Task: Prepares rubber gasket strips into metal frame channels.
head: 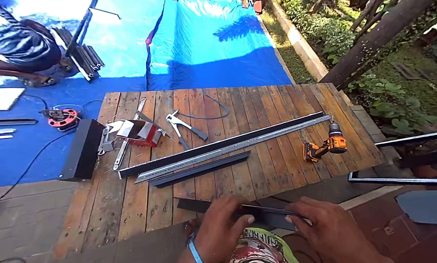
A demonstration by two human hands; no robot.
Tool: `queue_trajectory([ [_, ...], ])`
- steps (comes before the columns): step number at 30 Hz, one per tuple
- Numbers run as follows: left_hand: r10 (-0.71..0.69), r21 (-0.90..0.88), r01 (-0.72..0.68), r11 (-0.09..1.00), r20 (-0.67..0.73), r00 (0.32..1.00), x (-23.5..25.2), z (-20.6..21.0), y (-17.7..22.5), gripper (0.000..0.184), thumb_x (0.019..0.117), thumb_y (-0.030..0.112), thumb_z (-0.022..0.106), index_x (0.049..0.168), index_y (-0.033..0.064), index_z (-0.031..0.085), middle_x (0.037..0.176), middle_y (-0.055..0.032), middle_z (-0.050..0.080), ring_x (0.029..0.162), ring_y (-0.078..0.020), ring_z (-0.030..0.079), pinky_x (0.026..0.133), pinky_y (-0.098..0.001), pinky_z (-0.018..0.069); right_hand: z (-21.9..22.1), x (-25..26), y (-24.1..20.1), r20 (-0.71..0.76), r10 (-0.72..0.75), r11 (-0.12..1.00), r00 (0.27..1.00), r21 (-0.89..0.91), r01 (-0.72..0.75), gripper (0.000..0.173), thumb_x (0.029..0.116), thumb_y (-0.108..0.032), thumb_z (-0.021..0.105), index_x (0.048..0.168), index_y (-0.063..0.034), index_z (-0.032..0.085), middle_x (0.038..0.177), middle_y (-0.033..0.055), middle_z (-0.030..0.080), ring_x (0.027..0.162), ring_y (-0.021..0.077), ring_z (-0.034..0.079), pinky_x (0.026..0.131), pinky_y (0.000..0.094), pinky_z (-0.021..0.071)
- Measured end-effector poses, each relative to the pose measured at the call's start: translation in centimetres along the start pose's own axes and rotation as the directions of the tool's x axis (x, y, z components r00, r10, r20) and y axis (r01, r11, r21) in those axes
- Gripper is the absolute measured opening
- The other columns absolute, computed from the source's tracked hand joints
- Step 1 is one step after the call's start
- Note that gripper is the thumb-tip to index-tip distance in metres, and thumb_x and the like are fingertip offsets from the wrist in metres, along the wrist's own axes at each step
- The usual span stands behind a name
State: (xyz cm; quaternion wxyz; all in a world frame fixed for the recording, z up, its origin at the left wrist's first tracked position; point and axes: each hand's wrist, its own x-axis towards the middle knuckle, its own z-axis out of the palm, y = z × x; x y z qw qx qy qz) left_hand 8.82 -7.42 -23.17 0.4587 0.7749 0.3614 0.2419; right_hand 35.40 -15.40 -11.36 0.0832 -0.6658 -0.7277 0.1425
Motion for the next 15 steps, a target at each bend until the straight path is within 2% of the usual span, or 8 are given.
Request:
queue_trajectory([
  [1,0.153,0.01,-0.155,0.988,0.071,0.986,1.6,0.3,1.1,0.049,0.1016,0.056,0.056,0.131,0.0179,0.068,0.123,-0.0005,0.071,0.117,-0.0155,0.065,0.105,-0.046,0.0505,0.2,-0.1,-0.3,-0.016,0.004,1.0,1.0,-0.004,-0.004,0.022,0.0968,-0.037,0.064,0.101,-0.0203,0.078,0.086,0.0002,0.072,0.071,0.018,0.07,0.056,0.0433,0.0581],
  [2,0.258,-0.005,-0.261,0.965,0.154,0.954,3.0,1.0,1.8,0.052,0.1032,0.056,0.052,0.135,0.0168,0.065,0.128,-0.0024,0.07,0.122,-0.0177,0.063,0.11,-0.0469,0.0478,0.3,-0.2,-0.6,-0.029,0.012,1.0,0.999,-0.003,-0.012,0.022,0.0967,-0.037,0.064,0.1,-0.0201,0.078,0.085,-0.0001,0.072,0.071,0.0172,0.07,0.056,0.0422,0.0584],
  [4,0.382,-0.089,-0.372,0.924,0.26,0.887,4.8,2.5,2.0,0.047,0.1066,0.05,0.049,0.129,0.0128,0.068,0.115,-0.0054,0.074,0.105,-0.0184,0.071,0.094,-0.0441,0.0576,0.3,-0.4,-1.3,-0.028,0.046,0.999,0.999,0.017,-0.045,0.022,0.0962,-0.036,0.065,0.1,-0.0188,0.078,0.087,-0.0001,0.073,0.073,0.0162,0.071,0.06,0.0408,0.0596],
  [6,0.432,-0.154,-0.404,0.902,0.271,0.86,5.7,3.4,1.3,0.042,0.109,0.043,0.047,0.121,0.0099,0.071,0.101,-0.007,0.076,0.089,-0.0183,0.074,0.078,-0.0432,0.0607,-0.1,-0.6,-1.2,0.032,0.098,0.989,0.995,0.104,-0.1,0.024,0.0948,-0.036,0.069,0.108,-0.0178,0.076,0.092,-0.0003,0.074,0.076,0.0141,0.071,0.066,0.0379,0.0609],
  [8,0.423,-0.182,-0.385,0.905,0.28,0.862,5.8,3.3,0.7,0.044,0.1095,0.044,0.045,0.121,0.0108,0.072,0.098,-0.0058,0.076,0.086,-0.0164,0.073,0.078,-0.0418,0.0609,-1.0,-1.3,0.0,0.186,0.155,0.938,0.97,0.281,-0.203,0.035,0.0954,-0.039,0.071,0.123,-0.0188,0.071,0.093,-0.0013,0.073,0.075,0.0099,0.067,0.068,0.0333,0.0592],
  [11,0.352,-0.177,-0.308,0.935,0.34,0.872,5.6,2.2,0.3,0.045,0.1086,0.047,0.046,0.121,0.0127,0.074,0.096,-0.0046,0.077,0.086,-0.0151,0.073,0.08,-0.0411,0.0606,-1.4,-3.9,4.0,0.362,0.151,0.806,0.92,0.494,-0.326,0.042,0.1001,-0.049,0.062,0.122,-0.0142,0.07,0.104,0.0005,0.074,0.093,0.0096,0.071,0.086,0.0337,0.0601],
  [13,0.26,-0.114,-0.233,0.966,0.458,0.85,5.4,1.2,0.4,0.048,0.1078,0.051,0.044,0.123,0.016,0.074,0.093,-0.0043,0.076,0.086,-0.0168,0.073,0.08,-0.0438,0.0591,-0.8,-5.9,6.0,0.359,0.156,0.709,0.92,0.607,-0.358,0.043,0.1017,-0.049,0.059,0.114,-0.0117,0.075,0.094,0.0003,0.074,0.083,0.0088,0.07,0.078,0.0297,0.0597],
  [15,0.176,-0.036,-0.19,0.981,0.573,0.801,5.2,0.7,0.3,0.051,0.1073,0.055,0.041,0.124,0.019,0.072,0.092,-0.0054,0.075,0.087,-0.0207,0.072,0.08,-0.0489,0.0571,-0.9,-6.3,6.0,0.338,0.188,0.706,0.922,0.606,-0.366,0.034,0.1018,-0.043,0.061,0.108,-0.0139,0.078,0.083,-0.0021,0.072,0.07,0.0051,0.064,0.065,0.0245,0.0557],
])
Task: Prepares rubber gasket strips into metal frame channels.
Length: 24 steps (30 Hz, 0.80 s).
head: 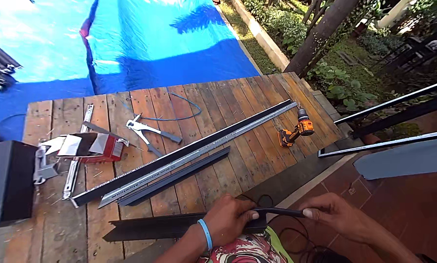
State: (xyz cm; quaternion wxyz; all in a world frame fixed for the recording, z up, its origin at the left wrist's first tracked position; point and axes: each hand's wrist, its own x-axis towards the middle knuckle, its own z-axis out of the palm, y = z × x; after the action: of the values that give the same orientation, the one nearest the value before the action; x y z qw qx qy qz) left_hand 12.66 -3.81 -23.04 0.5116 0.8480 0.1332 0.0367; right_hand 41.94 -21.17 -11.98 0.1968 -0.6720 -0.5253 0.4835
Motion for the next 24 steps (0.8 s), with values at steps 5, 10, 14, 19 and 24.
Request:
queue_trajectory([
  [5,-0.067,-0.043,0.072,0.996,0.108,0.992,-1.1,0.6,-0.7,0.05,0.1073,0.055,0.04,0.124,0.0207,0.072,0.093,-0.005,0.075,0.089,-0.0196,0.071,0.083,-0.0484,0.0557,1.8,0.5,-3.3,-0.06,-0.037,0.942,0.997,-0.335,0.014,0.028,0.1026,-0.041,0.058,0.101,-0.02,0.077,0.084,-0.0074,0.071,0.069,0.0005,0.06,0.062,0.0223,0.0516],
  [10,-0.087,-0.155,0.1,0.983,0.092,0.992,-2.0,1.4,-1.5,0.059,0.1047,0.064,0.034,0.12,0.0225,0.073,0.09,-0.0016,0.073,0.085,-0.0154,0.069,0.079,-0.0458,0.0556,4.4,1.0,-4.3,-0.11,-0.066,0.889,0.992,-0.457,0.009,0.031,0.104,-0.043,0.053,0.099,-0.0221,0.076,0.085,-0.008,0.071,0.073,0.0039,0.063,0.066,0.0281,0.0546],
  [14,-0.055,-0.196,0.068,0.978,0.07,0.996,-2.2,2.0,-1.7,0.058,0.1052,0.063,0.035,0.114,0.0211,0.074,0.087,-0.0007,0.072,0.082,-0.0138,0.069,0.076,-0.0436,0.0554,6.6,1.9,-6.2,-0.11,-0.024,0.842,0.994,-0.538,-0.039,0.032,0.1037,-0.04,0.051,0.098,-0.0207,0.076,0.086,-0.0052,0.072,0.075,0.0087,0.066,0.068,0.034,0.0563],
  [19,-0.046,-0.213,0.059,0.975,0.066,0.997,-2.6,2.4,-1.6,0.053,0.1061,0.059,0.039,0.104,0.0187,0.073,0.08,-0.0003,0.068,0.076,-0.0144,0.065,0.071,-0.0427,0.0525,7.7,2.6,-6.7,-0.026,0.158,0.875,0.987,-0.46,-0.153,0.036,0.103,-0.049,0.055,0.118,-0.0211,0.073,0.091,-0.0019,0.072,0.08,0.0117,0.068,0.076,0.0366,0.0573],
  [24,-0.035,-0.164,0.05,0.985,0.092,0.995,-3.0,2.1,-1.4,0.052,0.1071,0.058,0.036,0.107,0.0188,0.071,0.081,-0.0023,0.067,0.078,-0.0182,0.066,0.073,-0.0466,0.0524,4.3,0.0,-3.5,0.005,0.181,0.947,0.983,-0.27,-0.173,0.033,0.1002,-0.047,0.061,0.101,-0.0192,0.079,0.087,-0.0063,0.073,0.079,0.0023,0.066,0.075,0.0269,0.0555],
])
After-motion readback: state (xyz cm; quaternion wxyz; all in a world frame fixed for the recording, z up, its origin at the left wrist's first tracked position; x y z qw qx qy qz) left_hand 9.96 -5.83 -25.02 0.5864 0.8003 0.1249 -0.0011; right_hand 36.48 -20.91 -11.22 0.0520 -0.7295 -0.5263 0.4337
